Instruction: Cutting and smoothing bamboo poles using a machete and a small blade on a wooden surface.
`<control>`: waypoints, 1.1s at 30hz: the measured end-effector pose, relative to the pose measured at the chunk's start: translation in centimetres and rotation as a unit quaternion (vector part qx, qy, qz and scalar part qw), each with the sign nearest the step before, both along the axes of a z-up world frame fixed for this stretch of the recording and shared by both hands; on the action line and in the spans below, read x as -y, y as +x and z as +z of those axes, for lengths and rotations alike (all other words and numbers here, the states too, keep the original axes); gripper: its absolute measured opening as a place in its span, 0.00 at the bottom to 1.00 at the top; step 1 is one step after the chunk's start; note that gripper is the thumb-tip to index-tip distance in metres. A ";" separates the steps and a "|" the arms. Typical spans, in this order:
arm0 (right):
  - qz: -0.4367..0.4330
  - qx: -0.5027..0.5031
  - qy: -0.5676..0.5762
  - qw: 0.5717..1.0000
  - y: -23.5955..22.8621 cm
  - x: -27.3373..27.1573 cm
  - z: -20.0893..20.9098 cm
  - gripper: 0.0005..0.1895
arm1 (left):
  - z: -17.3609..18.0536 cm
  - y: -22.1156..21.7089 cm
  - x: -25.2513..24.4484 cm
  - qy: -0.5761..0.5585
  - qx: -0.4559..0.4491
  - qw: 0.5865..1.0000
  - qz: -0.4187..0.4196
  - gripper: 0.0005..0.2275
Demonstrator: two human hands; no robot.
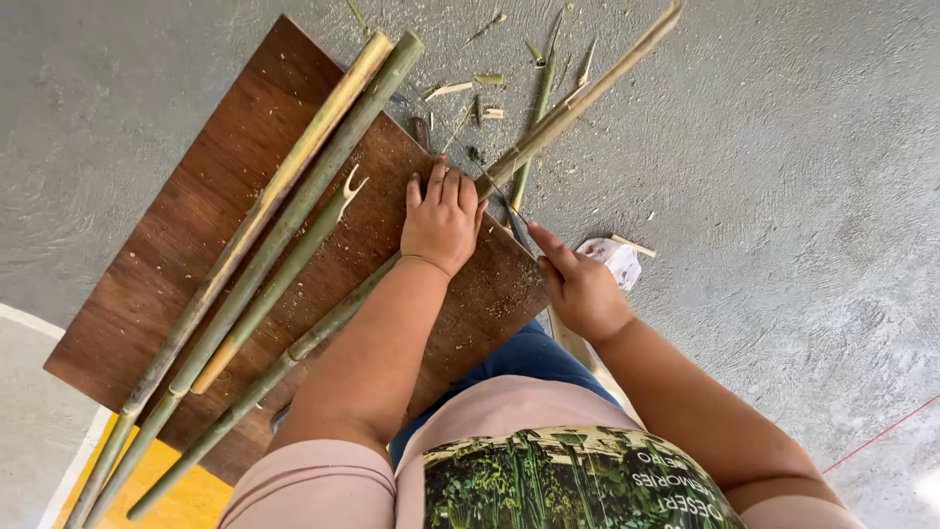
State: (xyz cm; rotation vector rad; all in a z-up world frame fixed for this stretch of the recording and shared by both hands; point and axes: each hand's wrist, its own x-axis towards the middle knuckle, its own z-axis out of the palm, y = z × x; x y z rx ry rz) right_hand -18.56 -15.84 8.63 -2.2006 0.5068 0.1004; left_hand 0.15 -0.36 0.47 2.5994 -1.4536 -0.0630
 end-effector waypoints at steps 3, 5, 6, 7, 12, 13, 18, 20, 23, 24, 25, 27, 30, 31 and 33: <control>0.007 -0.007 -0.008 1.000 -1.6 0.3 0.3 0.26 | 0.0 0.0 -0.1 -0.003 -0.001 1.000 0.002 0.17; 0.016 0.002 -0.015 1.000 -2.0 0.5 0.3 0.25 | -0.2 0.1 -0.1 -0.003 0.000 1.000 0.008 0.17; 0.014 -0.008 -0.019 1.000 -1.5 0.4 0.3 0.26 | -0.2 0.2 -0.1 -0.003 -0.009 1.000 0.010 0.17; 0.010 -0.018 -0.023 1.000 -1.3 0.4 0.2 0.27 | -0.2 0.1 -0.1 -0.002 -0.018 1.000 0.009 0.17; 0.010 0.005 -0.017 1.000 2.0 0.4 -0.9 0.26 | -0.3 0.4 0.1 0.002 -0.012 1.000 0.007 0.17; 0.007 -0.017 -0.006 1.000 1.5 0.5 -0.6 0.26 | -0.3 -0.1 0.1 0.013 -0.014 1.000 0.009 0.17; 0.016 0.029 -0.001 0.999 1.3 0.7 -0.7 0.26 | 0.0 0.1 -1.3 -0.095 -0.058 0.993 0.034 0.19; 0.020 0.042 -0.003 0.999 2.1 1.2 -0.5 0.26 | 0.2 0.8 -2.0 -0.192 -0.084 0.976 0.059 0.22; 0.018 -0.089 -0.029 0.995 2.0 1.2 0.2 0.27 | 1.0 0.1 -3.8 -0.293 -0.087 0.944 0.123 0.17; 0.020 -0.095 -0.039 0.995 2.0 1.3 0.3 0.26 | 1.5 0.2 -4.6 -0.244 -0.096 0.959 0.105 0.14; 0.024 -0.100 -0.048 0.994 1.9 1.3 0.5 0.26 | 2.2 0.2 -5.6 -0.194 -0.104 0.971 0.088 0.10; 0.022 -0.056 -0.043 0.997 1.3 1.4 -0.6 0.27 | 2.3 -0.3 -7.6 -0.185 -0.107 0.973 0.092 0.10; 0.006 -0.012 -0.025 1.000 1.0 1.8 -1.2 0.31 | 2.6 -0.4 -8.4 -0.176 -0.105 0.974 0.097 0.10; -0.004 -0.012 -0.015 1.000 1.0 1.9 -1.2 0.34 | 2.7 -0.5 -8.4 -0.179 -0.102 0.973 0.105 0.10; -0.010 0.003 0.003 1.000 0.4 1.9 -1.9 0.31 | 2.7 -0.5 -8.4 -0.182 -0.110 0.970 0.116 0.11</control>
